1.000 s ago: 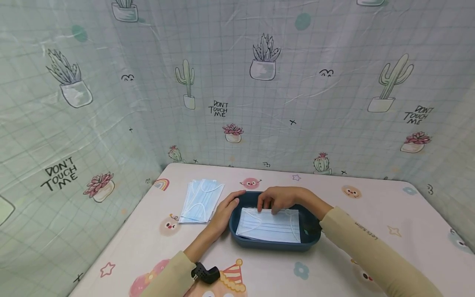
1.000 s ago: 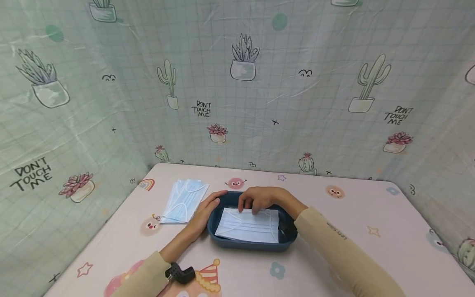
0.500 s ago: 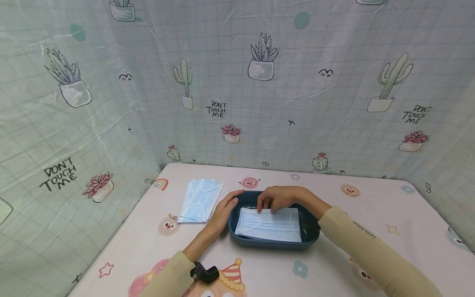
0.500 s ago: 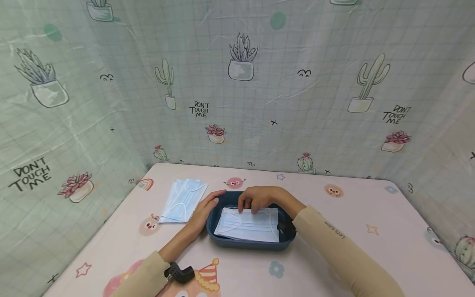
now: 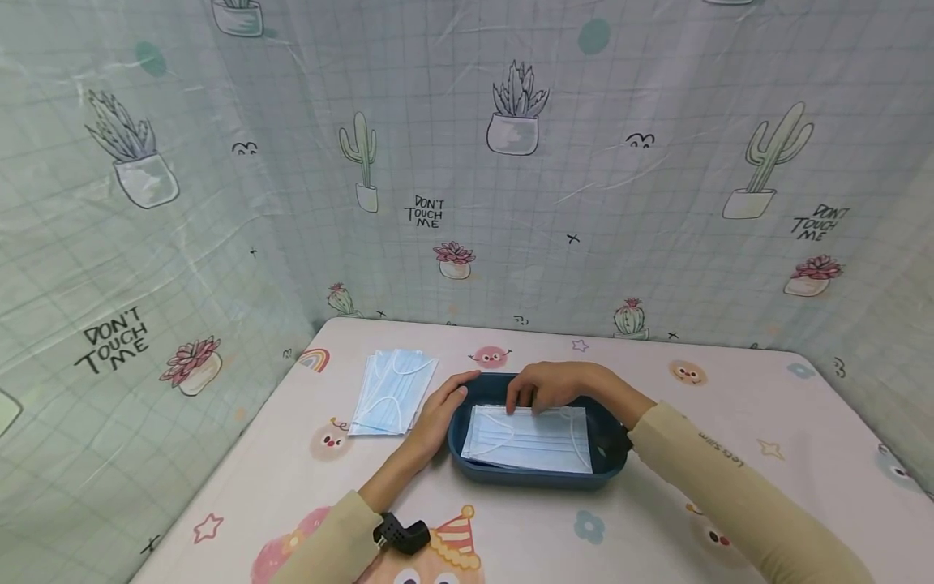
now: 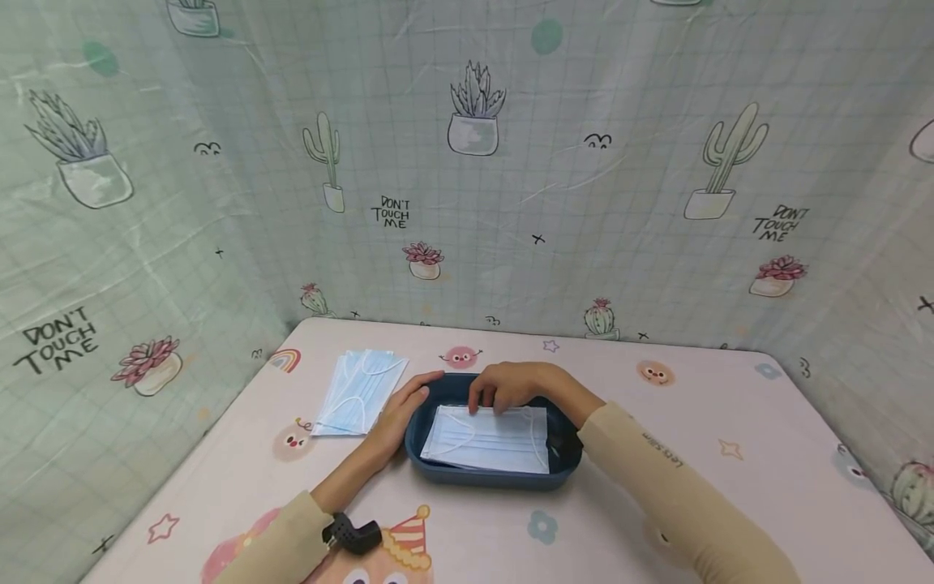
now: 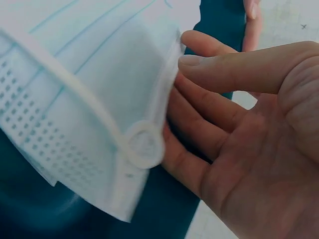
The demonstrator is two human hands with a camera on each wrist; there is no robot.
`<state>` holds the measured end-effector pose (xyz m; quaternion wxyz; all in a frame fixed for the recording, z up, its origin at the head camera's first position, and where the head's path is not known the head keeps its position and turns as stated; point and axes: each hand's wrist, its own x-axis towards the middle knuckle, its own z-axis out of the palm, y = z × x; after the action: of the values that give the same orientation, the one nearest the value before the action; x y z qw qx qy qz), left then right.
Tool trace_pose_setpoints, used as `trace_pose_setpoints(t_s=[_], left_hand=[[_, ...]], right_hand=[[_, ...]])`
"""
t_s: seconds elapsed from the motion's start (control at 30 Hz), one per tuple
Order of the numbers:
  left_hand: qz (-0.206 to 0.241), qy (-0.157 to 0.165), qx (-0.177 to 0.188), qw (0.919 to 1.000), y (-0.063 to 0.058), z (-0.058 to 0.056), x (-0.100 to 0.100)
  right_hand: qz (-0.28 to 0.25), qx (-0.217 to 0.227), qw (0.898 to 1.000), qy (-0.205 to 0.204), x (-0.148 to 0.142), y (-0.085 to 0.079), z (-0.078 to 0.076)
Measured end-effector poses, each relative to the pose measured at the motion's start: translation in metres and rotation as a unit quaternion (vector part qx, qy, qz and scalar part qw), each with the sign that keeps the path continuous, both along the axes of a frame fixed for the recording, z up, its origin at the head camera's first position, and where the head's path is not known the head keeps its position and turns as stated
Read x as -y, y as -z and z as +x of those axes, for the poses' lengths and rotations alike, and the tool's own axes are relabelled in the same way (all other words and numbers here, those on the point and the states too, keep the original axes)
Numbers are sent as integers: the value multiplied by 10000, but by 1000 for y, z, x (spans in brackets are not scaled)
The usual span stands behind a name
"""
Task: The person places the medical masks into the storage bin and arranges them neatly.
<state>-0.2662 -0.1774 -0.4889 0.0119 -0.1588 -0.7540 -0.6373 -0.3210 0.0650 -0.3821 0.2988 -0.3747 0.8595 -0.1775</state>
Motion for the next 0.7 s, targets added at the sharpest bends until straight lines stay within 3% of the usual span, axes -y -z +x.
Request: trace_pose_setpoints(t_s=[0.3, 0.7], left_hand=[[9, 29, -3, 10000, 2, 0, 0], [-28, 44, 3, 10000, 2, 0, -1]], right_hand=[[208, 69, 9997, 106, -2, -4, 5], [82, -31, 10000, 8, -11, -7, 8]])
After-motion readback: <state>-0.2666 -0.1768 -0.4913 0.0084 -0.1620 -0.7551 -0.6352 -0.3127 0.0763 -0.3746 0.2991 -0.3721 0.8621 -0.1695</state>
